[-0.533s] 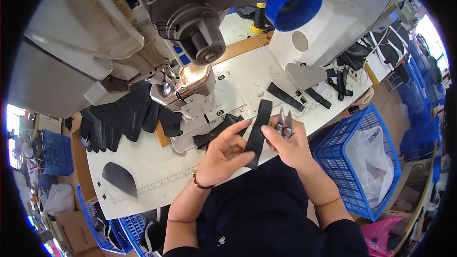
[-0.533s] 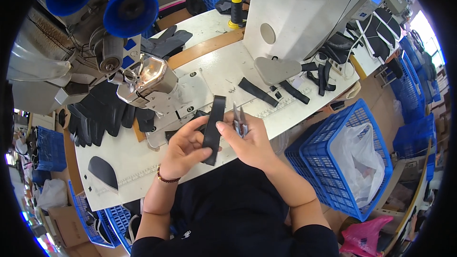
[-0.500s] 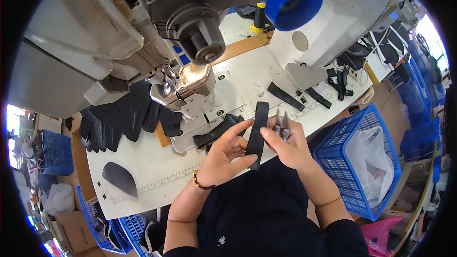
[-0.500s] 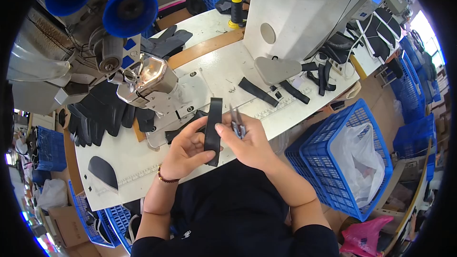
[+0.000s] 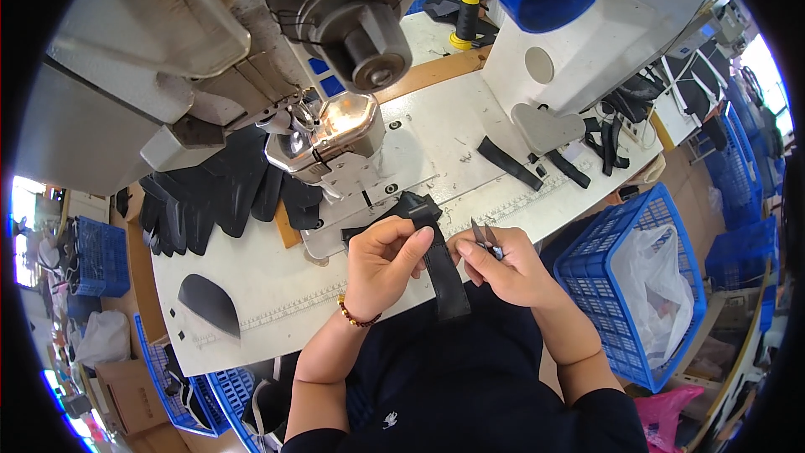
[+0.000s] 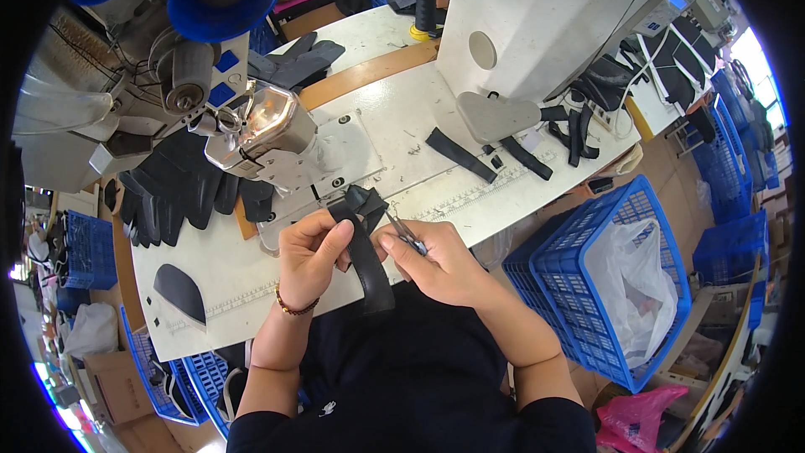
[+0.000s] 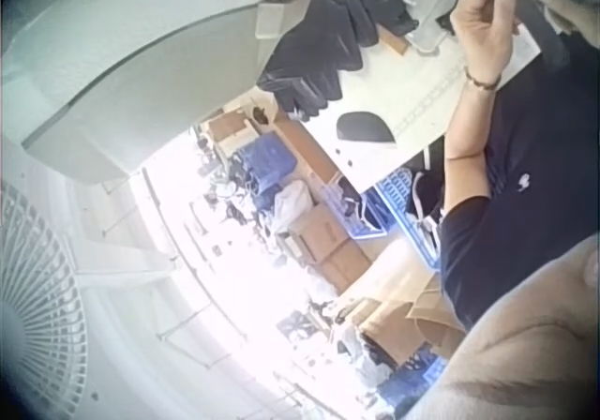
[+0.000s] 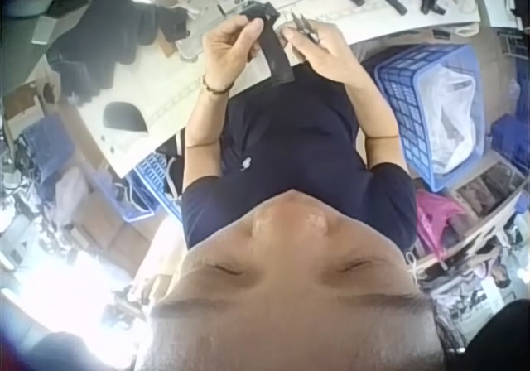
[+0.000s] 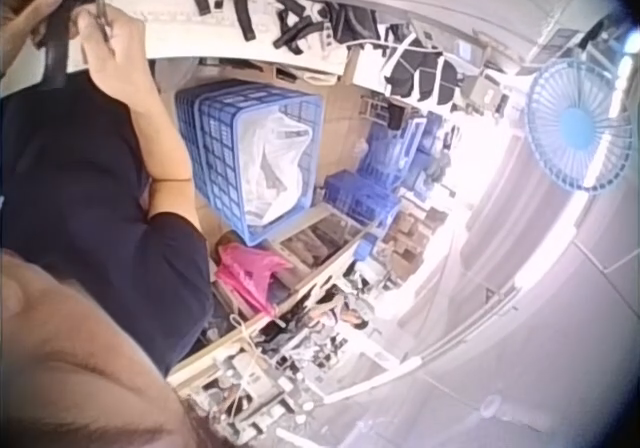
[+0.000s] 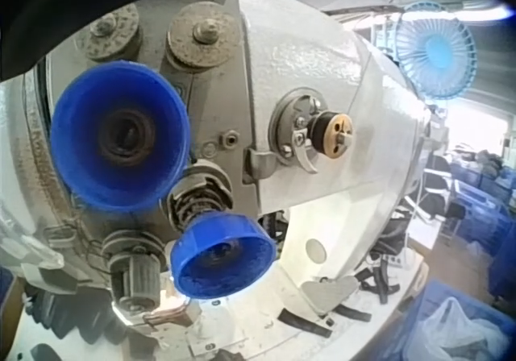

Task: Trim excess material or threads from shoe components using hand nippers in a factory setting.

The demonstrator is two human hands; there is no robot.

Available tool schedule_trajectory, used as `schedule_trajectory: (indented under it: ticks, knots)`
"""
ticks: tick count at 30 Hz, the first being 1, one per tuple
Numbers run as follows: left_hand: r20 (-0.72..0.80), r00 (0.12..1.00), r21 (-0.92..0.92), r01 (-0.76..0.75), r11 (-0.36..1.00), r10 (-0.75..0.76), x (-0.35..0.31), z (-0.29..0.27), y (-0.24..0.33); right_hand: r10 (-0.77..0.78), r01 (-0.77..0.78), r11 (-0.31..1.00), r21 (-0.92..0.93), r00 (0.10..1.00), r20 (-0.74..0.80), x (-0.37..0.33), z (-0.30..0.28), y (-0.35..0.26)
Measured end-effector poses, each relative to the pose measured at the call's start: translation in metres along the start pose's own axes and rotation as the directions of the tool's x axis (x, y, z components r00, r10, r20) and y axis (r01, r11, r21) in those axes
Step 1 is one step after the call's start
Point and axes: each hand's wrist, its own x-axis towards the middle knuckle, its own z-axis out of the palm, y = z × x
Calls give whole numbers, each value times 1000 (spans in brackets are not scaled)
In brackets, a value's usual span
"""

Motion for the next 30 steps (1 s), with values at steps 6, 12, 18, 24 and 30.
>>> schedule_trajectory:
  ticks: [6,12,18,24,30]
  knots:
    - [-61,993,89,-91,992,96,-1,4,1,-32,26,986,-168,999,-33,1,6,-5]
    - [-68,993,83,-92,992,98,0,3,1,-54,51,982,-182,998,-14,1,4,-4]
    - [-59,998,23,-34,999,35,0,1,2,-74,67,981,-183,997,-32,-1,6,-3]
    - [38,999,5,-18,1000,18,2,-3,3,-212,169,925,-340,972,-96,3,5,-8]
    - [107,994,-12,-19,1000,20,4,-6,1,-174,140,957,-253,978,-116,2,4,-3]
